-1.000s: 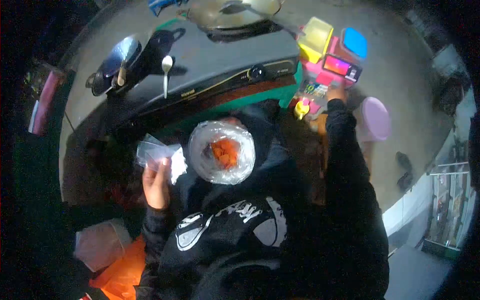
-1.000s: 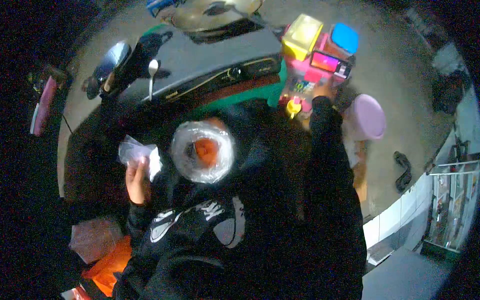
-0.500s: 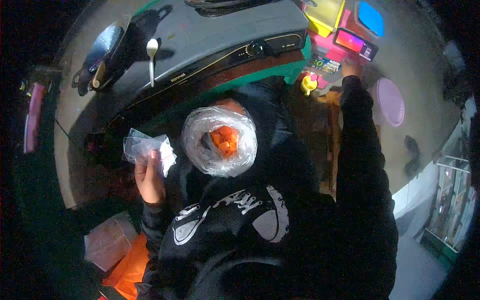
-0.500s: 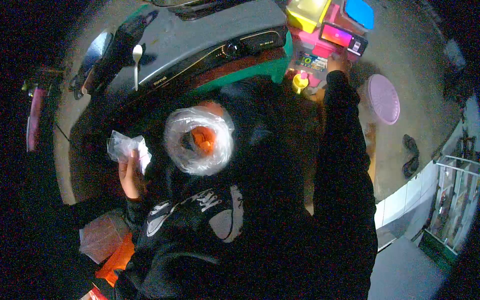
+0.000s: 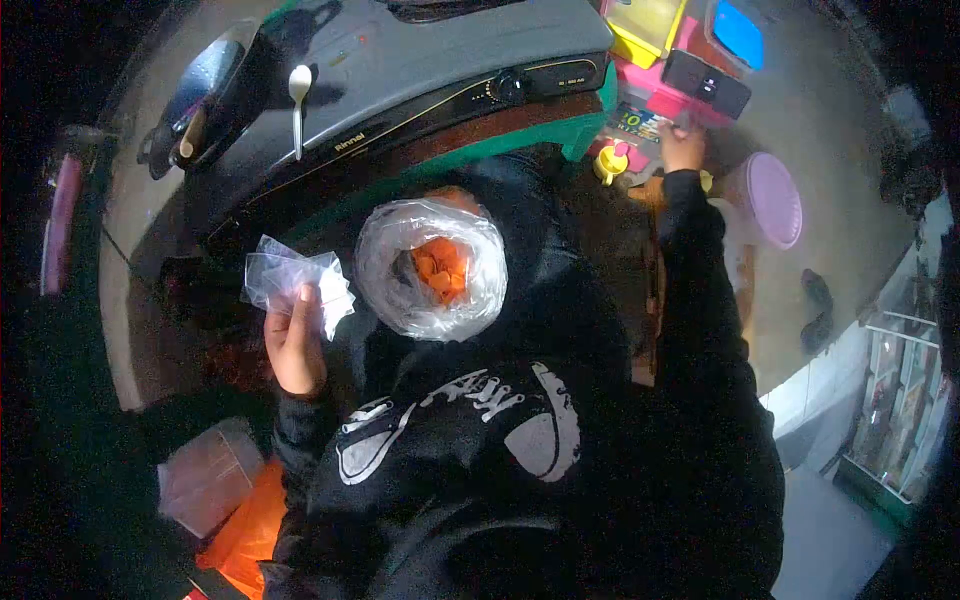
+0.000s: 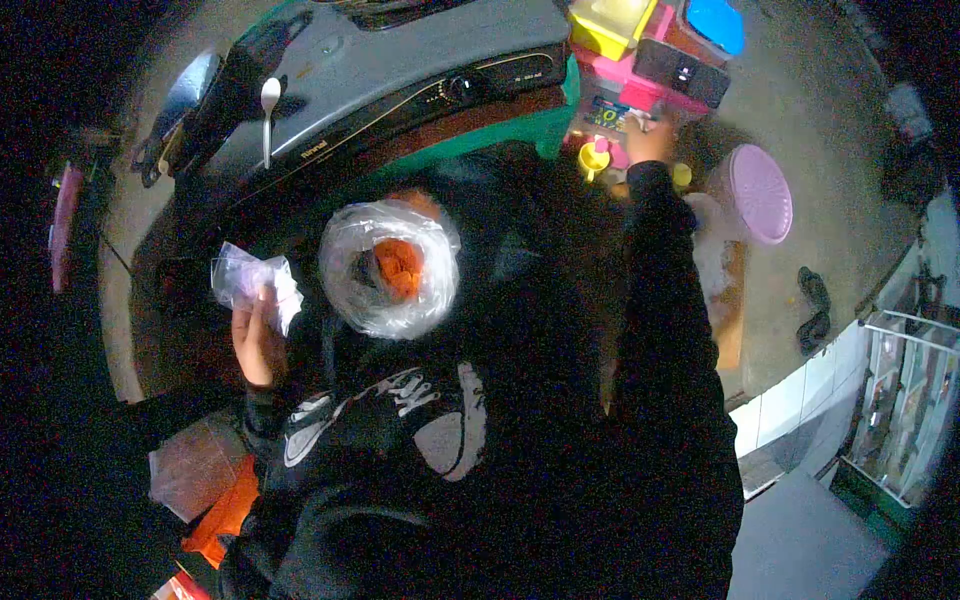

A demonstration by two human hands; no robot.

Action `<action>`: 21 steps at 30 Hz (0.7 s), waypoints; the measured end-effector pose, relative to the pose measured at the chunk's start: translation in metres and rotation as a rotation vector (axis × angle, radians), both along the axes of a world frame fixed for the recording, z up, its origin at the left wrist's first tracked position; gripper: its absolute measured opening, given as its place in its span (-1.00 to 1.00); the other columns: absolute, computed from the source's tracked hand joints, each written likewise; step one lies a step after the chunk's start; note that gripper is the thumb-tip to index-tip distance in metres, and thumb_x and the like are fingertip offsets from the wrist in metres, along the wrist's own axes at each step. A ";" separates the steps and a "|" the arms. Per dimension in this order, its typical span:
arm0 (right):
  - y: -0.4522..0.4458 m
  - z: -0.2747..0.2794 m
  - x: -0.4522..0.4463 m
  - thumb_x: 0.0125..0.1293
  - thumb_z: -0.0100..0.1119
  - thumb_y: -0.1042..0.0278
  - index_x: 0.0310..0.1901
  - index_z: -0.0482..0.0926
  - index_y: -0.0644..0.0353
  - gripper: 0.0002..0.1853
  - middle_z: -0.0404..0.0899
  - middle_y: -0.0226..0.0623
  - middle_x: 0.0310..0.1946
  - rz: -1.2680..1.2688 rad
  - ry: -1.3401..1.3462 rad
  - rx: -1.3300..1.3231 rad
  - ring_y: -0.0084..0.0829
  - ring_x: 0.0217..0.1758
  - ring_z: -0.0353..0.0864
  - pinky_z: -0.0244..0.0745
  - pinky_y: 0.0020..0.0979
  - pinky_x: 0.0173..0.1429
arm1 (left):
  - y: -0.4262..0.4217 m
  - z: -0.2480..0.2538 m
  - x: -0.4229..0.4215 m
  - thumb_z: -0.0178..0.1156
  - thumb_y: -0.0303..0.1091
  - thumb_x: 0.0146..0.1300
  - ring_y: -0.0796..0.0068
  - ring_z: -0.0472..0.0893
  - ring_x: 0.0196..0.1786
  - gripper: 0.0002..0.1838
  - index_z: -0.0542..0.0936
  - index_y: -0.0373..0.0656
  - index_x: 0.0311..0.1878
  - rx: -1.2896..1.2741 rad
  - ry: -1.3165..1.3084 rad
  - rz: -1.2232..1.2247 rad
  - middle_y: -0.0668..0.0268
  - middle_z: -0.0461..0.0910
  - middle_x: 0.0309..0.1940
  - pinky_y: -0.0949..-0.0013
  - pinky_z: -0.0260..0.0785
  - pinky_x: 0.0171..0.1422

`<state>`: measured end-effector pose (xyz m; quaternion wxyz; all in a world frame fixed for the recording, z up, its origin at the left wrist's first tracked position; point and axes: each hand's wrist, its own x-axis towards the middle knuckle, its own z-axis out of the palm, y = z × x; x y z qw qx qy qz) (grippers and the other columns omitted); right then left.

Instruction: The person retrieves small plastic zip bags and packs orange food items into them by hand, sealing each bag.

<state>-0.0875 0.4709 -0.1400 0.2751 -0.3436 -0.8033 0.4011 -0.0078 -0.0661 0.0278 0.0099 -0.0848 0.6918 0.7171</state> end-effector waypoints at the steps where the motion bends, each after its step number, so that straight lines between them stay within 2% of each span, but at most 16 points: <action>1: -0.010 -0.010 -0.001 -0.12 0.42 0.16 -0.02 0.44 0.35 -0.36 0.58 -0.03 -0.22 0.052 0.318 -0.041 -0.20 -0.20 0.59 0.47 -0.25 -0.07 | 0.002 0.001 0.000 0.08 -0.43 0.27 0.47 0.52 -0.03 -0.75 0.47 -0.29 -0.01 0.000 -0.007 -0.019 0.23 0.55 -0.08 0.43 0.32 0.09; 2: -0.009 -0.012 -0.002 -0.12 0.42 0.16 -0.02 0.44 0.35 -0.36 0.58 -0.03 -0.22 0.052 0.322 -0.038 -0.20 -0.20 0.59 0.47 -0.25 -0.07 | 0.007 0.004 -0.001 0.08 -0.43 0.27 0.47 0.52 -0.03 -0.75 0.47 -0.29 -0.01 0.003 -0.003 -0.019 0.23 0.55 -0.08 0.43 0.32 0.09; 4: -0.007 -0.006 -0.004 -0.10 0.42 0.12 0.11 0.35 0.37 -0.24 0.57 -0.02 -0.20 0.042 0.148 0.159 -0.18 -0.17 0.58 0.46 -0.27 -0.04 | 0.020 0.014 -0.003 0.13 -0.40 0.26 0.70 0.44 -0.34 -0.84 0.51 -0.21 -0.12 -0.018 0.050 -0.048 0.42 0.54 -0.31 0.62 0.24 -0.25; 5: 0.013 0.015 -0.004 -0.06 0.36 -0.03 0.22 0.24 0.35 -0.12 0.49 0.03 -0.01 0.121 -0.244 0.014 -0.11 -0.05 0.54 0.41 -0.23 0.08 | 0.020 0.016 -0.003 0.13 -0.40 0.26 0.70 0.44 -0.34 -0.84 0.51 -0.21 -0.12 -0.015 0.057 -0.052 0.42 0.54 -0.31 0.62 0.24 -0.25; 6: 0.041 0.002 -0.008 -0.06 0.36 -0.03 0.22 0.24 0.35 -0.12 0.49 0.03 -0.01 0.115 -0.236 0.019 -0.11 -0.05 0.54 0.41 -0.23 0.08 | 0.019 0.017 -0.004 0.13 -0.40 0.26 0.71 0.43 -0.35 -0.85 0.52 -0.21 -0.14 -0.020 0.069 -0.072 0.43 0.54 -0.32 0.62 0.23 -0.26; 8: 0.102 -0.037 -0.025 -0.06 0.27 -0.24 0.22 0.24 0.34 -0.05 0.35 0.12 0.13 -0.136 -0.130 0.376 -0.05 0.13 0.42 0.32 -0.15 0.20 | 0.019 0.018 -0.005 0.13 -0.40 0.26 0.72 0.42 -0.36 -0.87 0.52 -0.21 -0.16 -0.017 0.088 -0.102 0.45 0.53 -0.34 0.63 0.22 -0.28; 9: 0.099 0.003 -0.011 0.00 0.08 -0.38 0.27 0.19 0.25 -0.04 0.14 0.09 0.29 -0.040 -0.339 0.086 0.01 0.31 0.20 0.14 -0.07 0.33 | 0.018 0.015 -0.004 0.13 -0.41 0.26 0.73 0.41 -0.38 -0.88 0.52 -0.20 -0.17 -0.007 0.092 -0.100 0.46 0.53 -0.35 0.64 0.21 -0.29; 10: 0.104 0.003 -0.014 0.00 0.08 -0.38 0.27 0.19 0.25 -0.04 0.14 0.09 0.29 -0.046 -0.332 0.092 0.01 0.31 0.20 0.14 -0.07 0.33 | 0.016 0.014 -0.005 0.13 -0.41 0.26 0.73 0.40 -0.39 -0.89 0.52 -0.20 -0.18 0.004 0.098 -0.098 0.47 0.52 -0.36 0.64 0.20 -0.31; 12: 0.145 -0.030 -0.016 0.06 0.05 -0.31 0.20 0.28 0.21 -0.18 0.26 -0.01 0.21 -0.006 -0.474 0.408 -0.03 0.25 0.28 0.17 -0.07 0.30 | 0.023 0.015 -0.004 0.13 -0.40 0.27 0.74 0.38 -0.41 -0.89 0.52 -0.19 -0.19 -0.054 0.087 -0.034 0.48 0.51 -0.39 0.65 0.18 -0.33; 14: 0.212 -0.087 -0.027 0.13 0.02 -0.23 0.13 0.37 0.17 -0.31 0.39 -0.12 0.13 0.092 -0.830 1.060 -0.06 0.19 0.36 0.21 -0.08 0.27 | 0.022 0.010 -0.004 0.13 -0.38 0.27 0.74 0.37 -0.42 -0.88 0.52 -0.19 -0.18 -0.044 0.074 -0.034 0.48 0.50 -0.39 0.65 0.16 -0.34; 15: 0.236 -0.112 -0.029 0.16 0.01 -0.20 0.09 0.41 0.15 -0.38 0.45 -0.17 0.09 0.110 -0.913 1.309 -0.08 0.16 0.40 0.23 -0.08 0.26 | 0.020 0.008 -0.004 0.13 -0.38 0.27 0.74 0.37 -0.42 -0.88 0.52 -0.19 -0.18 -0.045 0.067 -0.032 0.48 0.50 -0.39 0.65 0.16 -0.34; 18: 0.275 -0.138 -0.048 0.20 -0.03 -0.16 0.16 0.37 0.05 -0.41 0.40 -0.17 0.14 0.342 -1.186 1.171 -0.13 0.22 0.35 0.21 -0.05 0.27 | 0.019 0.006 -0.005 0.14 -0.37 0.26 0.74 0.38 -0.41 -0.87 0.52 -0.18 -0.17 -0.028 0.057 -0.058 0.47 0.51 -0.38 0.64 0.17 -0.33; 19: 0.242 -0.112 -0.043 0.19 -0.02 -0.17 0.17 0.36 0.05 -0.39 0.41 -0.17 0.13 0.206 -1.012 0.945 -0.12 0.21 0.36 0.21 -0.05 0.27 | 0.022 0.009 -0.006 0.14 -0.36 0.26 0.74 0.37 -0.42 -0.87 0.52 -0.17 -0.18 -0.057 0.053 -0.019 0.48 0.51 -0.38 0.64 0.17 -0.33; 21: 0.171 -0.058 -0.032 0.16 0.01 -0.20 0.18 0.35 0.04 -0.36 0.42 -0.17 0.12 -0.012 -0.496 0.533 -0.11 0.20 0.37 0.20 -0.05 0.28 | 0.022 0.010 -0.008 0.14 -0.36 0.26 0.74 0.37 -0.42 -0.87 0.52 -0.17 -0.18 -0.089 0.049 0.021 0.48 0.51 -0.39 0.64 0.16 -0.34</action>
